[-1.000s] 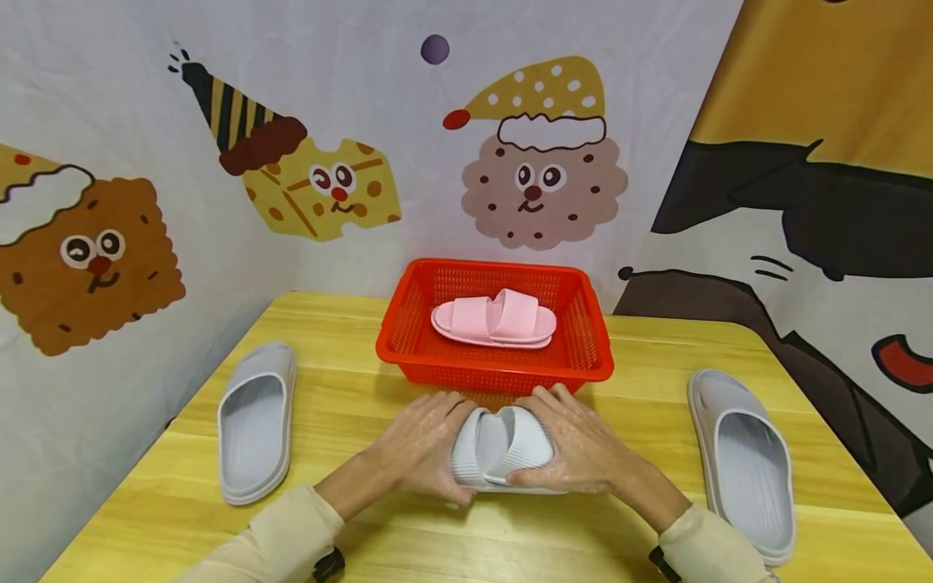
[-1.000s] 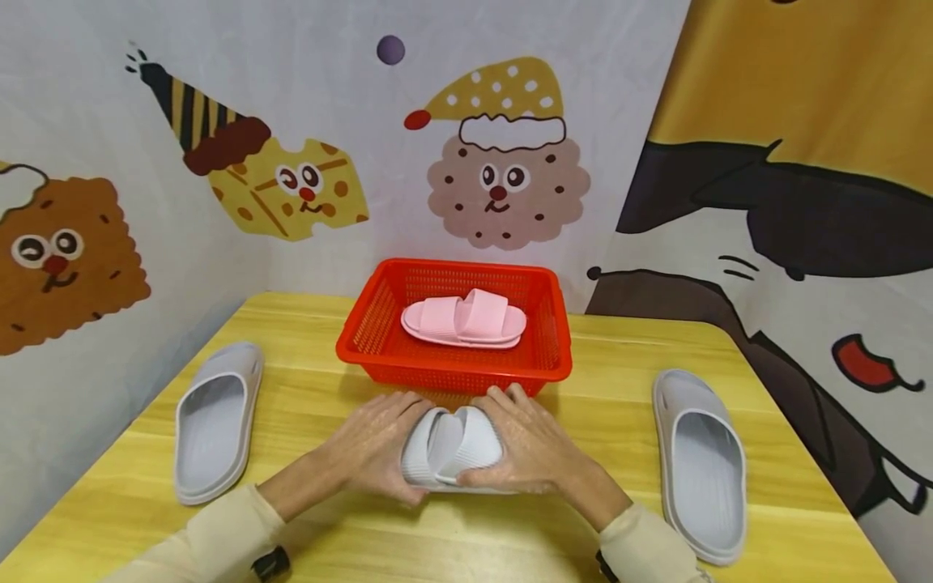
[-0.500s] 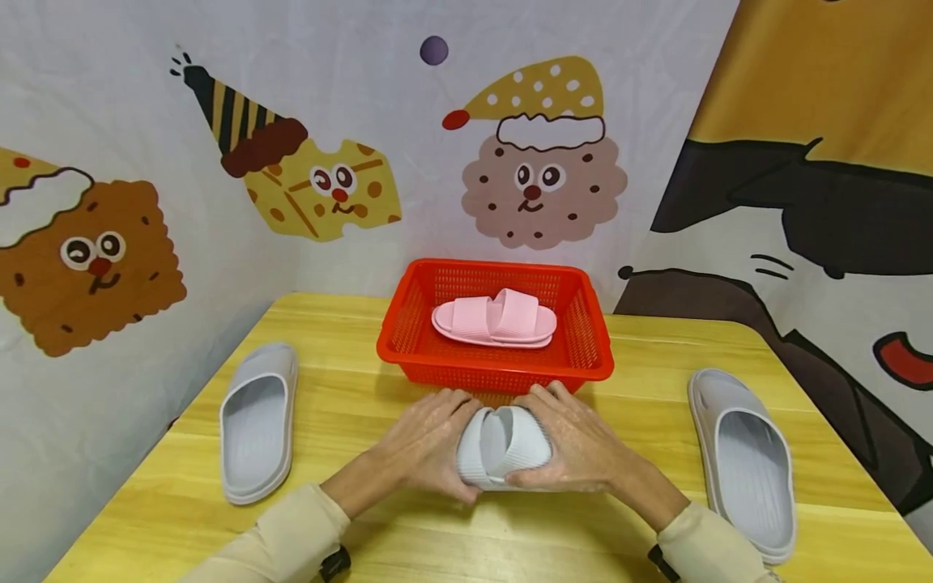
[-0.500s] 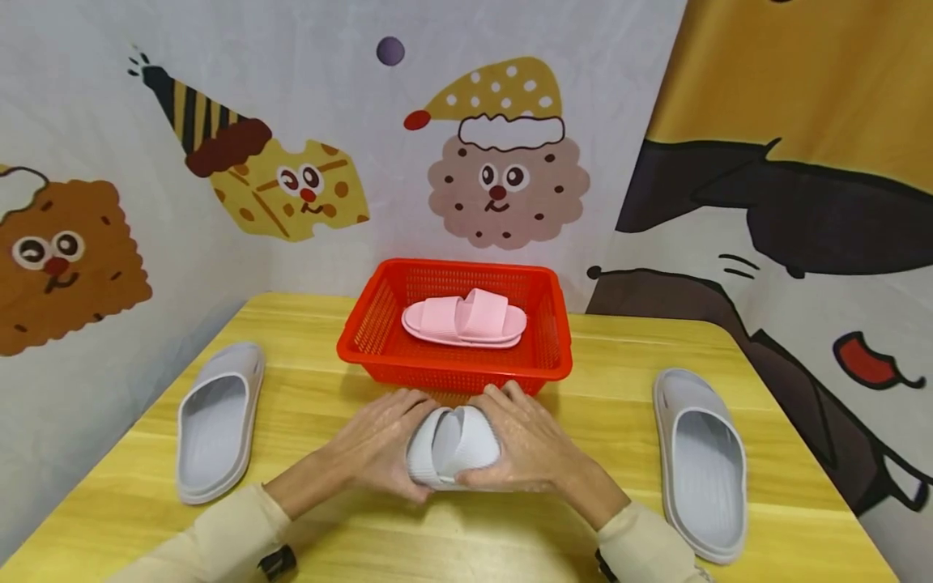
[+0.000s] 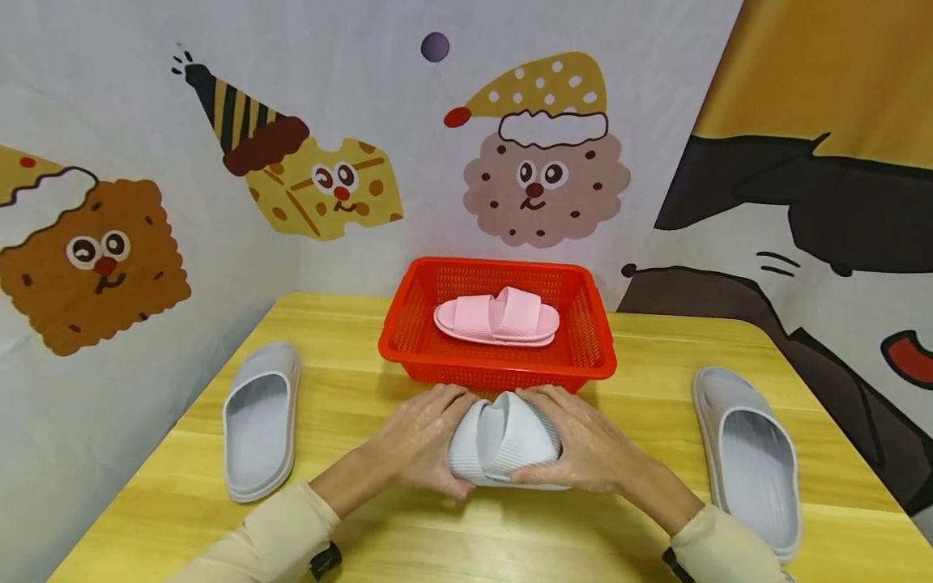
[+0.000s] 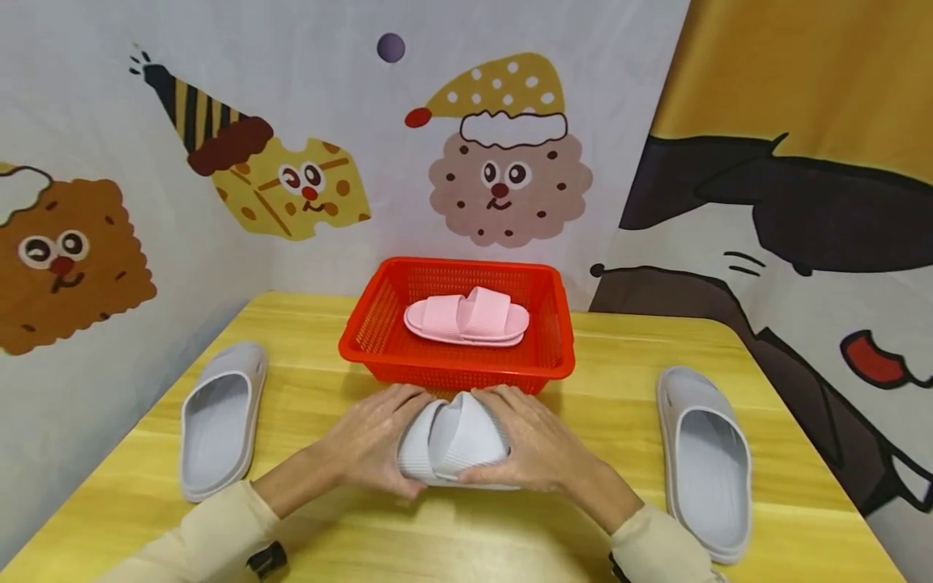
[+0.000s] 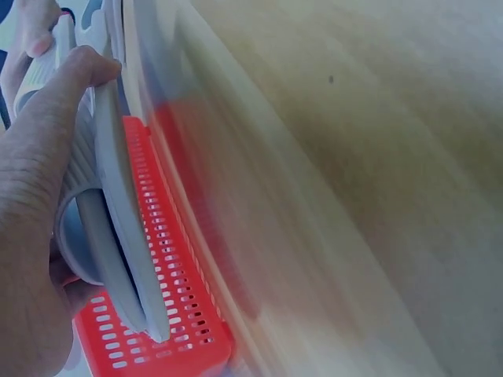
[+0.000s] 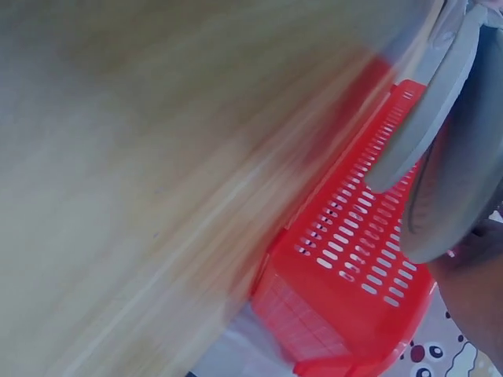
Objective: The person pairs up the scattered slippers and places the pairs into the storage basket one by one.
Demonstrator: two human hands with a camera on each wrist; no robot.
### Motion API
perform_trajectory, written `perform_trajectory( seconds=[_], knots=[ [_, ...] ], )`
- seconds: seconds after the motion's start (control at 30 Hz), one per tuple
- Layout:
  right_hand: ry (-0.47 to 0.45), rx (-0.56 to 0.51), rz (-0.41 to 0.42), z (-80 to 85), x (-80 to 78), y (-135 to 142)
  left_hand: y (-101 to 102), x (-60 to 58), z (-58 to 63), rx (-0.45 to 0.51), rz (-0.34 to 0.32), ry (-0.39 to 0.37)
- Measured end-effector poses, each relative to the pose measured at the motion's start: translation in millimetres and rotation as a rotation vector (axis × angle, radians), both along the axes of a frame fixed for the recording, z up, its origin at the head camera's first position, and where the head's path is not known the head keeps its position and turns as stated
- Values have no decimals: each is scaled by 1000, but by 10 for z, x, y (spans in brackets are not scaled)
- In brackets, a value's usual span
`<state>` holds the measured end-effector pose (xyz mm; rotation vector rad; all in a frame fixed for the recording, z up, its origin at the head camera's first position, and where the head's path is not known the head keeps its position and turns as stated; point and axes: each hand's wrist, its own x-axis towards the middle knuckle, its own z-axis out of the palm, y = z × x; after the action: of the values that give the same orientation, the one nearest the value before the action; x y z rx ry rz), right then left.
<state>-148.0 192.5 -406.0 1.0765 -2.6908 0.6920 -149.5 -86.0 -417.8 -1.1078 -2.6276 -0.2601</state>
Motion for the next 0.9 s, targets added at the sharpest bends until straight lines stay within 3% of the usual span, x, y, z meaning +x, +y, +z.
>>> perform_trajectory(
  seconds=[0.3, 0.43, 0.6, 0.9],
  knots=[
    [27, -32, 30, 91, -26, 38, -27, -44, 39, 12, 20, -31],
    [20, -5, 33, 92, 0, 28, -69, -30, 26, 25, 14, -38],
    [5, -48, 32, 122, 46, 50, -132, -2, 2, 42, 18, -50],
    [19, -77, -64, 318, -66, 209, -244, 6, -5, 52, 37, -50]
  ],
)
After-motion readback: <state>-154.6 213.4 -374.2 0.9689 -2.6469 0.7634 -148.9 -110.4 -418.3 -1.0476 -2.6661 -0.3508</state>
